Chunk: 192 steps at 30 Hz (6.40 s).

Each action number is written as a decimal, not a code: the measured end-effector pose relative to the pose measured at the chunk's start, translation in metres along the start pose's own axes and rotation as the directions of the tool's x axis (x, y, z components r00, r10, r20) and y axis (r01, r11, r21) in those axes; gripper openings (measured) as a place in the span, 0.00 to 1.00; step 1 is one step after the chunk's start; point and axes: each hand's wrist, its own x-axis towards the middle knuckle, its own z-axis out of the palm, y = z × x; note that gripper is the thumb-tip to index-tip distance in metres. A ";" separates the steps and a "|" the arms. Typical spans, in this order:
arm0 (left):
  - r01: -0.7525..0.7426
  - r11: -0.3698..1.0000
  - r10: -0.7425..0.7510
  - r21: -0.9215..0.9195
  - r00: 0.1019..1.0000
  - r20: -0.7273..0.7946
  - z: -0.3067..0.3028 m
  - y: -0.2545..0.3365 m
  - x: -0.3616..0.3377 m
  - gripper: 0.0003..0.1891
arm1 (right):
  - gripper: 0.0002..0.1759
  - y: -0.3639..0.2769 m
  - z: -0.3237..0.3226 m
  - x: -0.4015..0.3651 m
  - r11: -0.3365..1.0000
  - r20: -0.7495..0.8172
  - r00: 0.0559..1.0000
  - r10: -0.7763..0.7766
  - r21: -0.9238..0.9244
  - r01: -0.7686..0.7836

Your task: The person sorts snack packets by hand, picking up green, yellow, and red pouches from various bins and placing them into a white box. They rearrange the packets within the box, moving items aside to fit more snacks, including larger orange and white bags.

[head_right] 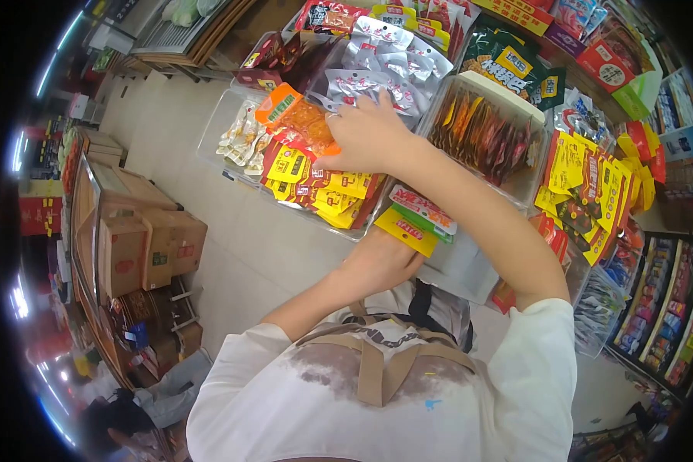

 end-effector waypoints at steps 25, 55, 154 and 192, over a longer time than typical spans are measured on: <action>-0.145 0.981 0.141 0.130 0.989 0.038 -0.003 -0.006 0.010 0.09 | 0.11 0.000 -0.017 -0.150 0.203 -0.387 0.590 0.708 0.913 0.355; -0.206 0.939 0.148 0.273 0.964 0.219 -0.023 -0.021 0.025 0.05 | 0.14 -0.031 0.027 -0.229 0.750 -0.304 0.802 0.514 0.613 -0.249; -0.253 0.905 0.190 0.341 0.960 0.206 0.005 -0.025 0.022 0.14 | 0.20 -0.008 0.081 -0.186 0.738 0.358 0.870 0.339 0.473 -0.482; 0.549 0.780 -0.604 -0.300 0.785 -0.135 -0.160 -0.191 0.024 0.17 | 0.34 0.005 0.086 -0.143 0.143 0.269 0.961 0.065 0.951 -0.275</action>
